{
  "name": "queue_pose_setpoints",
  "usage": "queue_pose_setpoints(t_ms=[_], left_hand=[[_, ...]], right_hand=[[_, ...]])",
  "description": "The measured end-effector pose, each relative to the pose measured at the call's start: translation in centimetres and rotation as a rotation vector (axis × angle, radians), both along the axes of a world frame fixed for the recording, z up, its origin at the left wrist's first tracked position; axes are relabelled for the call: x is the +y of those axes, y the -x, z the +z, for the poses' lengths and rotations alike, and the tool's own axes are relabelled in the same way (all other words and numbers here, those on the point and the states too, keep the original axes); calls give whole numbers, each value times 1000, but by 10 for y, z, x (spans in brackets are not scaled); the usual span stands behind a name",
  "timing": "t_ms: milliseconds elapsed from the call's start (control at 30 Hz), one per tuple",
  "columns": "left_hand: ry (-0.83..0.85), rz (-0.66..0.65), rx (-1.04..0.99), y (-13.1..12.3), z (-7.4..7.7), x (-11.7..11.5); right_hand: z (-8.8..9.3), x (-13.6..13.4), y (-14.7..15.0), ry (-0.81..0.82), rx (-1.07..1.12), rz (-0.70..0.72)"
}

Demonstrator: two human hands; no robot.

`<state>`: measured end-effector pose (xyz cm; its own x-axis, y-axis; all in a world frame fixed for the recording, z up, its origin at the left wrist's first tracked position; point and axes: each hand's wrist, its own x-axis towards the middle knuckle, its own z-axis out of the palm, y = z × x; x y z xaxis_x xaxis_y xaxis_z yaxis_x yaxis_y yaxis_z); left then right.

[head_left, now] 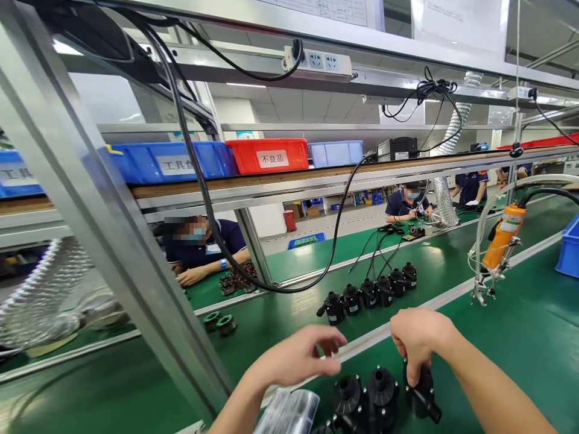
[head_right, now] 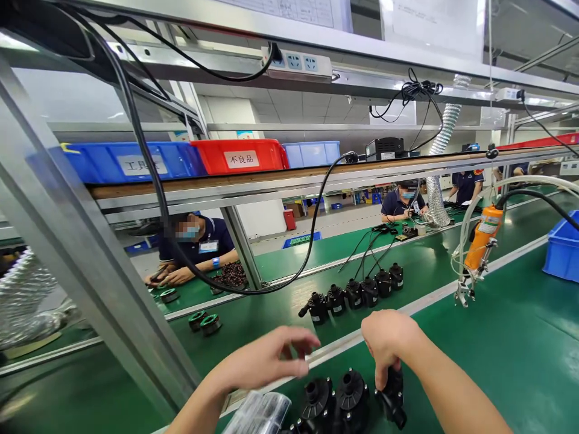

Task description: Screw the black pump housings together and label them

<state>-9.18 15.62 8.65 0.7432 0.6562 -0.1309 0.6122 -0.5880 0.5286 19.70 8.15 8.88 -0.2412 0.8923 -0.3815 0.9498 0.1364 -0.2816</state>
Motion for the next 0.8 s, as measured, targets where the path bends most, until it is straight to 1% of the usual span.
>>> queue_pose_setpoints(t_ms=[33,67,133,167,200,267,333,367,400,467,533,567,633,667,733,800], left_hand=[[27,-47,76,-7,5,-17],[12,-64,139,-14,7,-32],[-88,-44,208,-27,5,-54],[-147,-26,221,-31,3,-59],[-199,-4,218,-34,2,-61],[-291,89,166,-33,3,-56],[-376,215,82,-25,11,-45],[-388,261,51,-19,15,-40],[-366,280,35,-14,19,-36],[-242,234,31,-8,21,-32],[-112,150,25,-12,16,-36],[-83,108,25,-18,10,-40],[-85,51,37,-32,-3,-48],[-105,47,45,-39,-9,-51],[-156,83,48,-49,-18,-54],[-201,148,36,-50,-22,-51]], right_hand=[[3,0,4,22,-22,-3],[6,0,7,51,-41,-9],[11,0,10,99,-73,-26],[14,0,10,109,-84,-35],[15,-1,9,109,-92,-41],[16,-3,8,97,-99,-49],[16,-5,6,98,-102,-54],[15,-6,5,102,-102,-56],[15,-6,6,106,-104,-60],[14,-7,7,114,-107,-66],[15,-8,10,107,-110,-68],[16,-8,10,87,-115,-69],[18,-9,9,4,-127,-72],[19,-10,7,-58,-130,-73],[21,-8,0,-198,-123,-73],[20,-3,-5,-337,-93,-67]])
